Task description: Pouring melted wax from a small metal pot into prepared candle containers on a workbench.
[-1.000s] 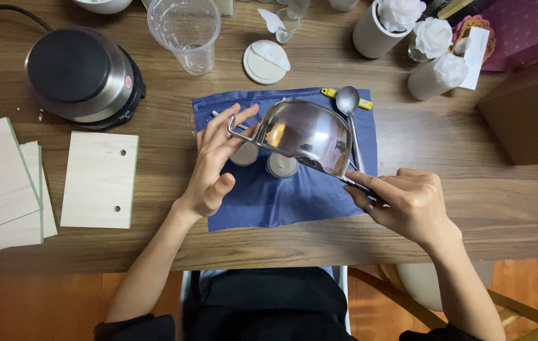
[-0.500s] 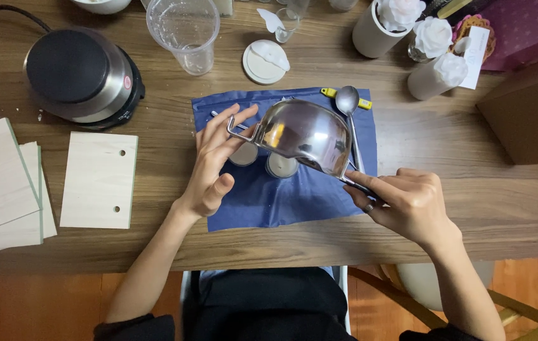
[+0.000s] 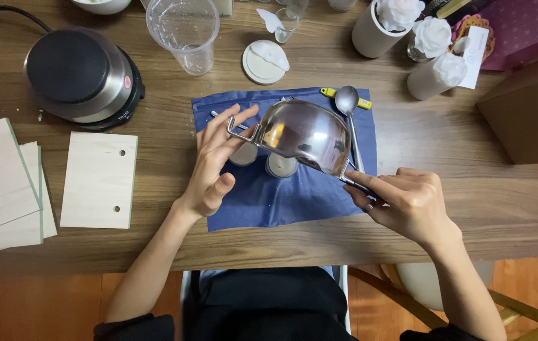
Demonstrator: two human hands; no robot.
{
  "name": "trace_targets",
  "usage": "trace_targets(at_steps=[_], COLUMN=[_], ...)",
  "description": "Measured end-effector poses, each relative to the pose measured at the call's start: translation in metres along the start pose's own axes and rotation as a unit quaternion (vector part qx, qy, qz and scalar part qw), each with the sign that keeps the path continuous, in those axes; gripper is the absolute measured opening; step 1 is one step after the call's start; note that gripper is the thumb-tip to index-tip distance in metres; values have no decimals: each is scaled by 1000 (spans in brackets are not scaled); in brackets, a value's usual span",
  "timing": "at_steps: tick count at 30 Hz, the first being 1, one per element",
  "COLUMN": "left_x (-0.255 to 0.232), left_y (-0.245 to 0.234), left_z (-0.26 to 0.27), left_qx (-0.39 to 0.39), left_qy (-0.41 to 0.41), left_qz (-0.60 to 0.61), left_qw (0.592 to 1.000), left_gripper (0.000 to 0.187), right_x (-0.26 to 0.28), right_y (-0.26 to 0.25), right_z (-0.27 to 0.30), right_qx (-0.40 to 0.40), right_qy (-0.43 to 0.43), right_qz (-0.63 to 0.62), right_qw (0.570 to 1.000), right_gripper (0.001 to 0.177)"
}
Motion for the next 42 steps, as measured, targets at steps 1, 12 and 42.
trace_targets(at_steps=[1,12,42], left_x=[0,-1,-5], left_y=[0,0,-6], left_z=[0,0,-3], left_qx=[0,-3,-11], left_qy=[0,1,-16], left_qz=[0,3,3], left_qw=[1000,1000,1000], left_gripper=[93,93,93], right_x=[0,1,-87], right_y=[0,0,45], right_z=[0,-1,31], right_qx=[0,0,-11], right_qy=[0,-3,335], right_qz=[0,-3,-408], right_qw=[1000,1000,849], right_gripper=[12,13,15])
Point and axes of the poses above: each hand's wrist, its own z-axis away from the middle knuckle, its own y-axis out of the palm, x = y × z, the point moved 10 cm from there along -z, towards the middle knuckle, and after that the axes turned 6 degrees about -z, right-handed, at the moved point
